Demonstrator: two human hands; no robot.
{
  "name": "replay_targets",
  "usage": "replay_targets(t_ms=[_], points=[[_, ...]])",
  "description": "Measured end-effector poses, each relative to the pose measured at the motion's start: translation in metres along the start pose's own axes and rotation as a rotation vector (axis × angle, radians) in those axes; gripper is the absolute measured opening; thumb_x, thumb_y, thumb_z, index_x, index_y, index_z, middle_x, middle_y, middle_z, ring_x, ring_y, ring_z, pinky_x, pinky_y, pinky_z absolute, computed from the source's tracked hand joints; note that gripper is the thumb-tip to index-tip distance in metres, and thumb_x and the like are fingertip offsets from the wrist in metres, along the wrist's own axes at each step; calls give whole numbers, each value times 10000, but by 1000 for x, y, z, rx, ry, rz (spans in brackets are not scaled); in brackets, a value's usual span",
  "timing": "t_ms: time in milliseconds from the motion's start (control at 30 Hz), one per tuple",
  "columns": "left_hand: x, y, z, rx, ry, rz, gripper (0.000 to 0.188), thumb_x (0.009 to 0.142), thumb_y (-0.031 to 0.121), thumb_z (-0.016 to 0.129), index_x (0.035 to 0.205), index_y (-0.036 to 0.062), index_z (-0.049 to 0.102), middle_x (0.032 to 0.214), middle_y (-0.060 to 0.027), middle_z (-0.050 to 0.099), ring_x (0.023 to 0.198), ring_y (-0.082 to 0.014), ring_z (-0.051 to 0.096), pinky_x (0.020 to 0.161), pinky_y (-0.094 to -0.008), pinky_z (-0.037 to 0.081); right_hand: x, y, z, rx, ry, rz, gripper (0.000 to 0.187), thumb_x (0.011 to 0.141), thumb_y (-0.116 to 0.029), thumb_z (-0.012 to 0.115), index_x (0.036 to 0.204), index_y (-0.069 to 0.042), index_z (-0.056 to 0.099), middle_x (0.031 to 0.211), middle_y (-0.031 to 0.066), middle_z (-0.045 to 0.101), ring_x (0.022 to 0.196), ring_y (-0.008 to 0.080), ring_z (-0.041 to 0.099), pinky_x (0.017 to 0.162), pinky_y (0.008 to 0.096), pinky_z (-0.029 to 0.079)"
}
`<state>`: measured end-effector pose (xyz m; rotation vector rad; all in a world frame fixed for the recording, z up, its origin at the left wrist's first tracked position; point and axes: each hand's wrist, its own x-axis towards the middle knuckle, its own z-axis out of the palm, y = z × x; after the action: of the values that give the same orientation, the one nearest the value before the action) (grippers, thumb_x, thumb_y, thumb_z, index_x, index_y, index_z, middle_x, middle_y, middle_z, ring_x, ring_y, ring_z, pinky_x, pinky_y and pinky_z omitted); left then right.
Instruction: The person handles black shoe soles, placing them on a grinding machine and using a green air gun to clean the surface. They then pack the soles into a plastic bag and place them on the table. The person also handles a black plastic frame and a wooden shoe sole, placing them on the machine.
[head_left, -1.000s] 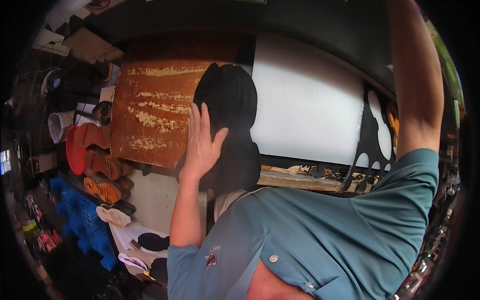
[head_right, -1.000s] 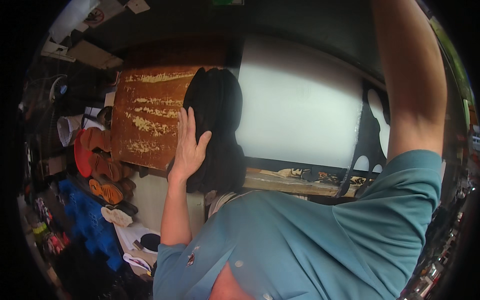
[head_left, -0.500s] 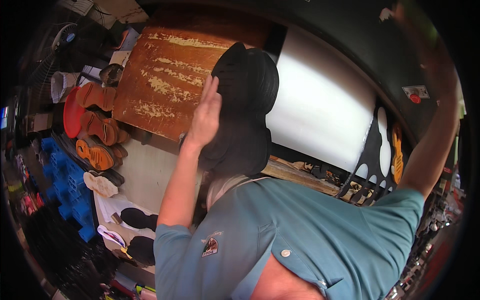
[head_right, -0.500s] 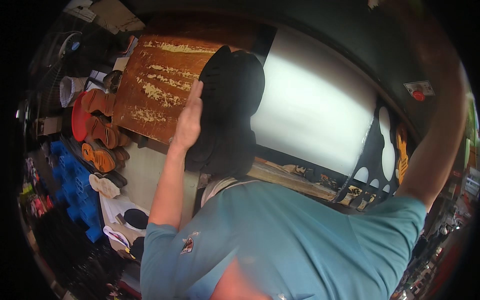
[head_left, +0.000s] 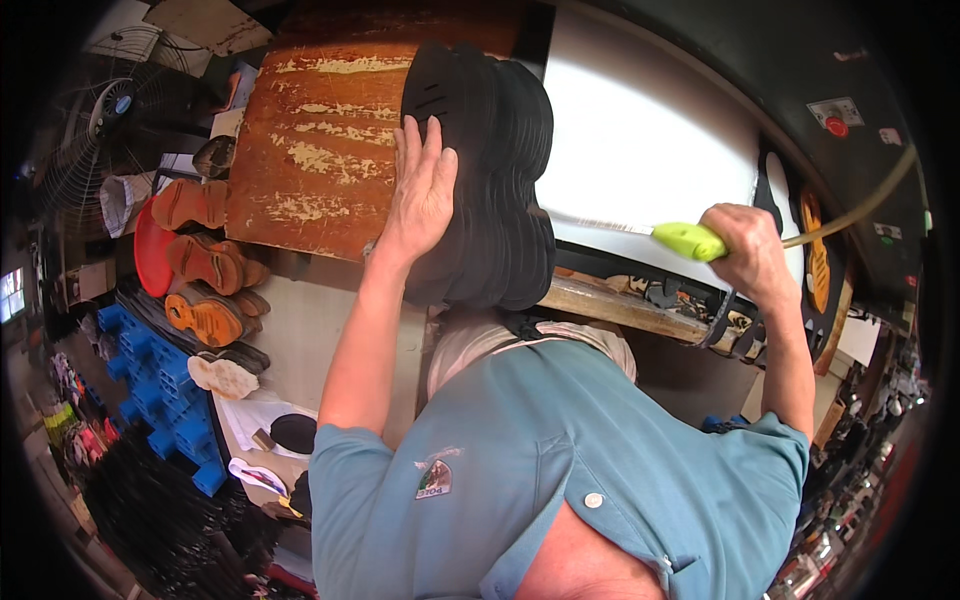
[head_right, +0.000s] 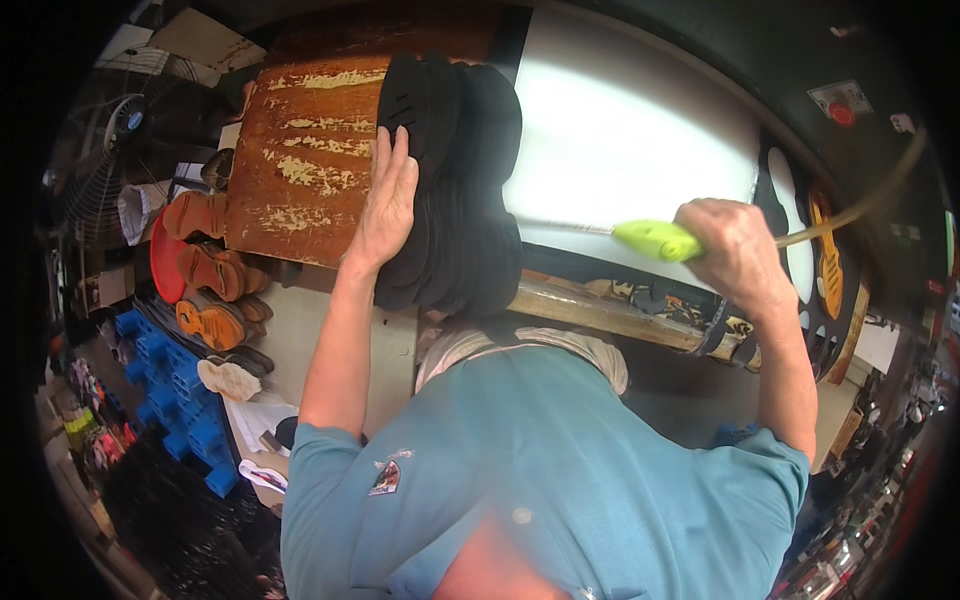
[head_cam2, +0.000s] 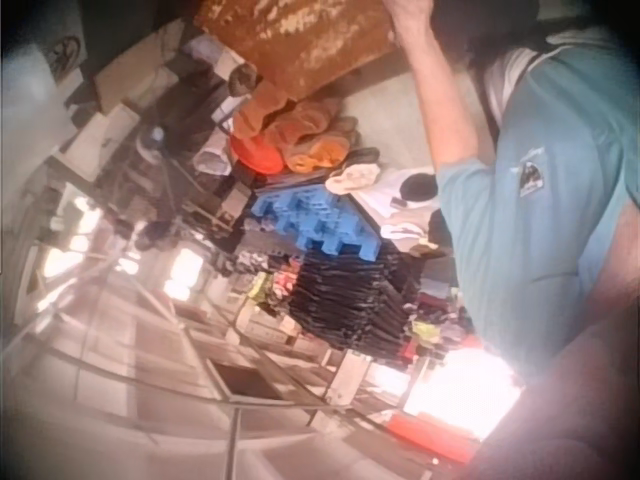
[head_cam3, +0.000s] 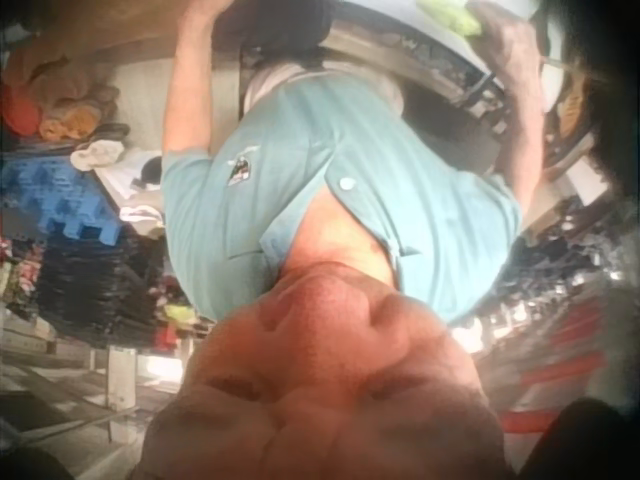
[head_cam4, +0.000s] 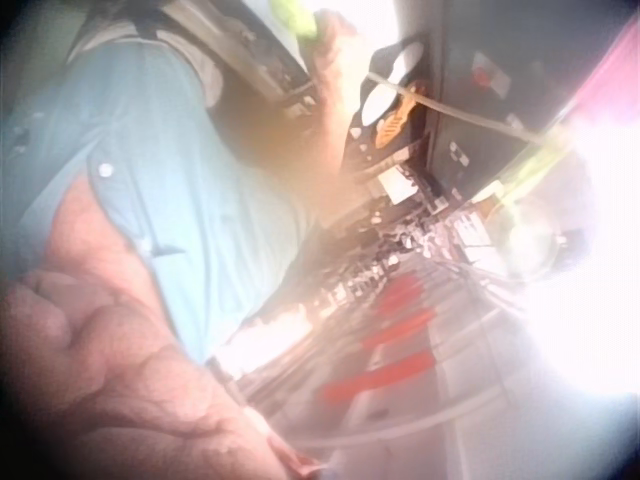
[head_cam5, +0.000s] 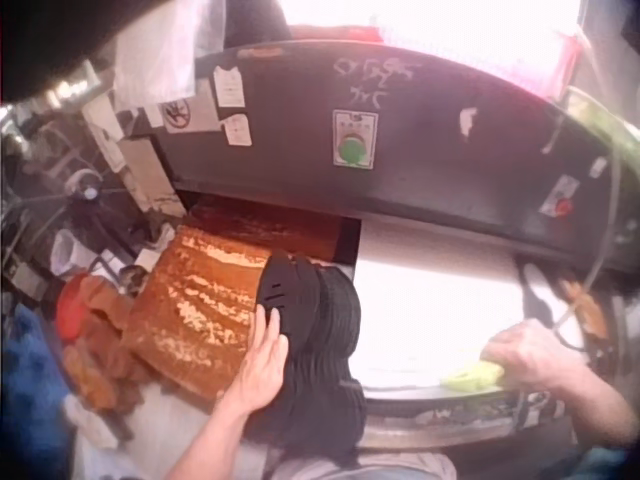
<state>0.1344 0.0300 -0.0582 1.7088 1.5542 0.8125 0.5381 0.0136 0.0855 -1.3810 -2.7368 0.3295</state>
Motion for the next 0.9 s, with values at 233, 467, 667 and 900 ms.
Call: replay_targets(t_ms=[233,467,667,900], points=[[3,-14,-10,255,-73,118,701,1130,441,418,1700,88,213,1717,-363,112,1596,-553,66,1291,-631,94,-7,-27,18,-5,24,36,161,734,9,742,827,-40,621,761,146,658,708,355,674,639,455,541],[1,-15,-9,369,9,136,714,1112,456,454,1673,60,257,1694,-383,164,1560,-616,107,1265,-687,109,-21,-25,25,20,73,111,155,748,13,747,846,-43,642,768,145,667,694,374,672,623,456,540],[2,1,-12,422,-1,49,807,1094,515,482,1656,-14,247,1694,-385,164,1578,-580,106,1286,-649,101,-20,-2,26,26,34,86,154,771,-53,764,816,-28,619,758,151,657,736,393,669,670,485,531],[1,8,4,441,64,41,941,1034,586,583,1696,52,179,1740,-320,87,1608,-528,58,1305,-605,85,-19,29,26,146,117,157,126,773,-40,759,863,-39,671,809,154,697,750,382,690,682,467,546]])
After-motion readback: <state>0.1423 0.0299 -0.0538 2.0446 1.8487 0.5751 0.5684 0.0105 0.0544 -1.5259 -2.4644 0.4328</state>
